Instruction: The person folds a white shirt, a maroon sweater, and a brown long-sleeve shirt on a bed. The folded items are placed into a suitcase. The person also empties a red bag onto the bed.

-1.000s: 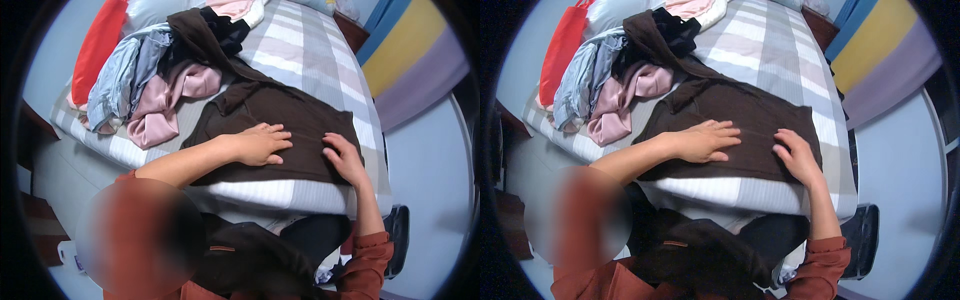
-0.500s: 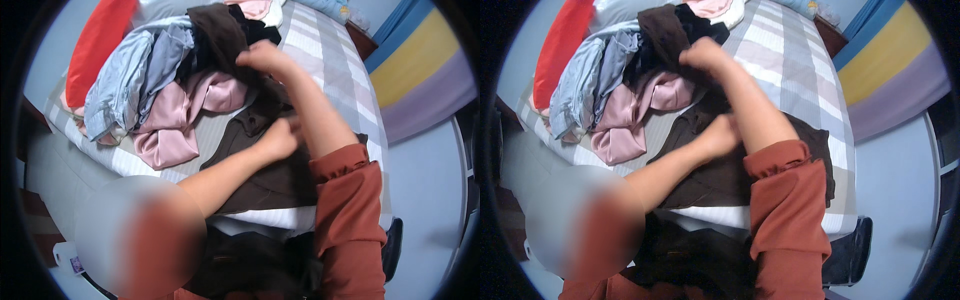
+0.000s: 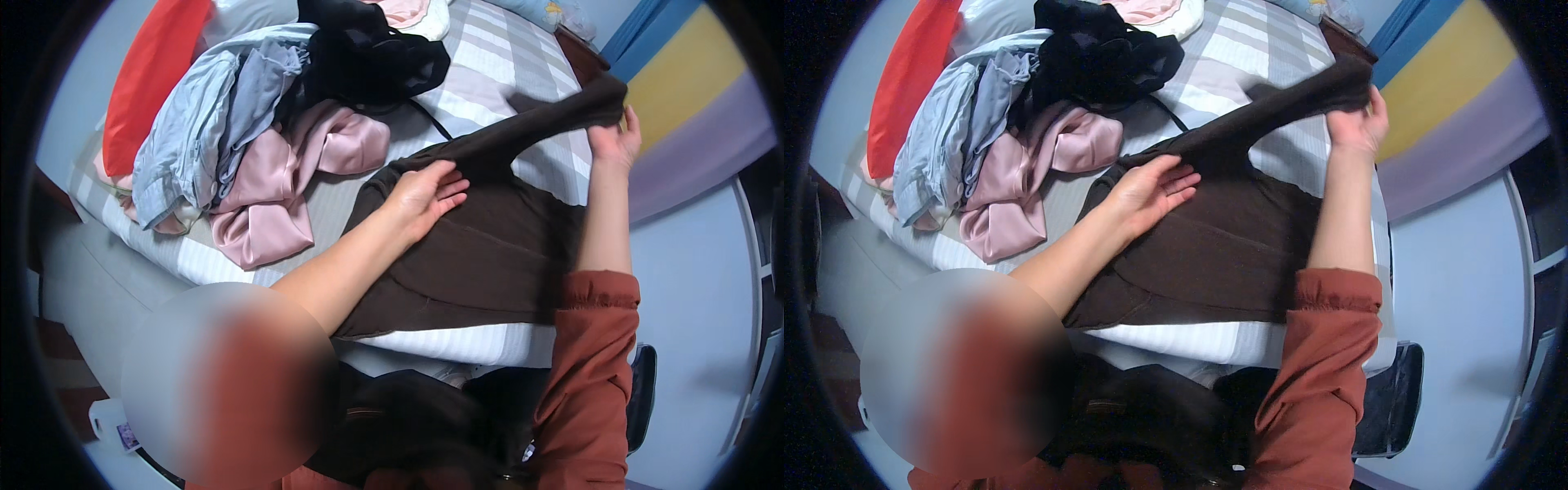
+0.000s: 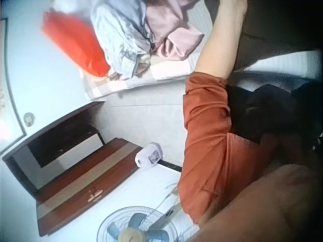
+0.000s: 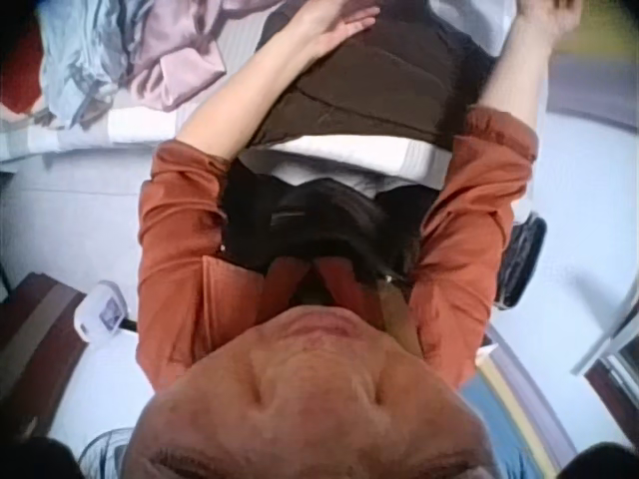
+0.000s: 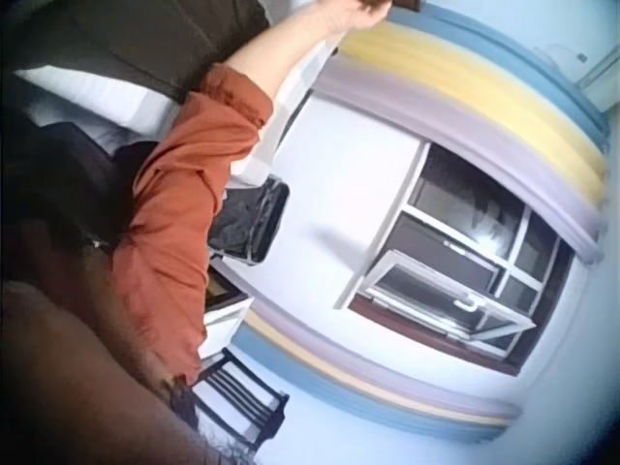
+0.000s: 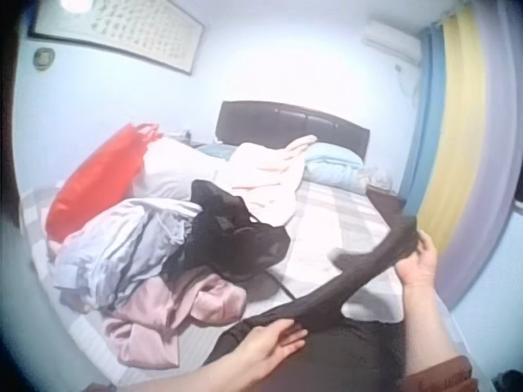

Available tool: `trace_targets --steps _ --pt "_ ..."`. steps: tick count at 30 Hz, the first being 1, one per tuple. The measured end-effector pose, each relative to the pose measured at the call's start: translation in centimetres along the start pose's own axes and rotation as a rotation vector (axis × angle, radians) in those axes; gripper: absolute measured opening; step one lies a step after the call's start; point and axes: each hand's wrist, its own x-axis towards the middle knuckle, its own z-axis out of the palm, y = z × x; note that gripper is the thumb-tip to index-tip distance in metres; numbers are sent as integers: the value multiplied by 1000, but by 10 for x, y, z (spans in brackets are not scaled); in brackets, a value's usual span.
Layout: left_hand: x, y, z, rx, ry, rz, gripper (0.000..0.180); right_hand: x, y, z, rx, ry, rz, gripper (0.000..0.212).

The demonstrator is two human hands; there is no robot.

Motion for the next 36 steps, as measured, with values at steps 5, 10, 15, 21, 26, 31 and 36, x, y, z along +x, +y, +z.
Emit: trace_targets --steps 5,10,15,21,26,31,36 --pt "-8 8 10 29 52 43 81 -37 -65 -51 0 161 -114 35" --pt "-13 13 17 -154 191 -37 103 -92 -155 -98 -45 274 -268 26" --pt "-16 18 18 -263 196 -30 39 -226 -189 -104 -271 -317 -116 24" --pt "-16 28 9 -265 156 -44 31 -286 -188 -96 -1253 41 -335 28" --pt "-43 31 36 -170 188 3 29 -259 -199 -41 -1066 -80 -144 32" --pt "-17 43 30 -130 292 57 26 -93 -147 60 -662 -299 -152 35" --pt "-17 43 7 -344 287 151 36 -1 -94 -18 -1216 -402 -196 33"
